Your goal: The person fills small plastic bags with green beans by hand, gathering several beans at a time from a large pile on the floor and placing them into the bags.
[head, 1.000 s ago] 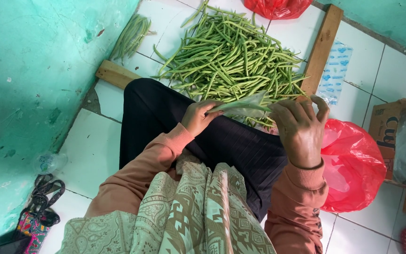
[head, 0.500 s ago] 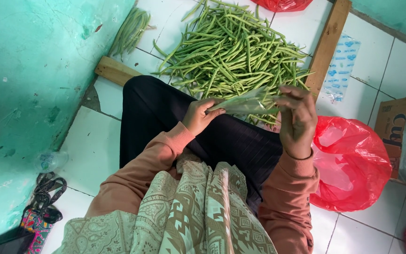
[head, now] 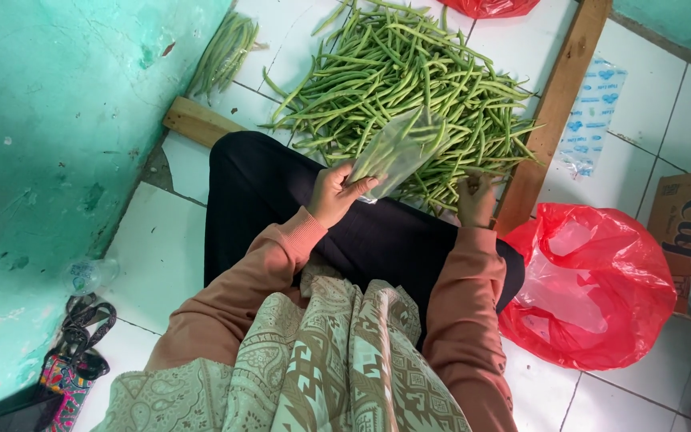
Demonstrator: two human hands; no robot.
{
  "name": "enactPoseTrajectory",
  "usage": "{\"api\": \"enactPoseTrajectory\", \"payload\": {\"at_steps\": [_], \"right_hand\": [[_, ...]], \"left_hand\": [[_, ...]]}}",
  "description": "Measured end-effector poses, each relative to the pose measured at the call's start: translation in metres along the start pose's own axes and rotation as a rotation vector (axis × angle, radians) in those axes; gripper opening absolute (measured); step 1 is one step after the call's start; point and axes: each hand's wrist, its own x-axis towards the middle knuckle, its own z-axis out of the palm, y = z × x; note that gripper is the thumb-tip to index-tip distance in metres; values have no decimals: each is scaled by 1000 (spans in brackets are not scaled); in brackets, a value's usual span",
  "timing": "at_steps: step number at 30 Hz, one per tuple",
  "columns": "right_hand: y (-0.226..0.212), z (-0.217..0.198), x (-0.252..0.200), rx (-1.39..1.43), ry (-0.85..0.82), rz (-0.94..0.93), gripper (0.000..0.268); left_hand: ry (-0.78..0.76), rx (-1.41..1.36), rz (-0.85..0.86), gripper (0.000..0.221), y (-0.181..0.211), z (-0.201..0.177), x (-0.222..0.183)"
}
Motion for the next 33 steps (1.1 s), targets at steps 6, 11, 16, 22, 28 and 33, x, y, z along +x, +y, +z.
{"api": "enactPoseTrajectory", "payload": {"at_steps": [6,11,16,22,28,33], "right_hand": [[-33,19,-13,-267,-35,85,43],[-24,34,-9,-314,-63,77,52],[-29,28,-15,-80,-45,235,52],[-60,16,-42,792,-122,456,33],[-78,13,-65,950,-229,345,26],[-103,0,-76,961,-179,197,23]], "left_hand": [[13,22,-54,19,18,11,6],[13,28,-73,20,14,12,6],[0,57,-79,20,21,7,7],[12,-16,-71,19,40,16,8],[2,-26,-75,20,56,18,9],[-3,-38,-75,20,58,19,7]]}}
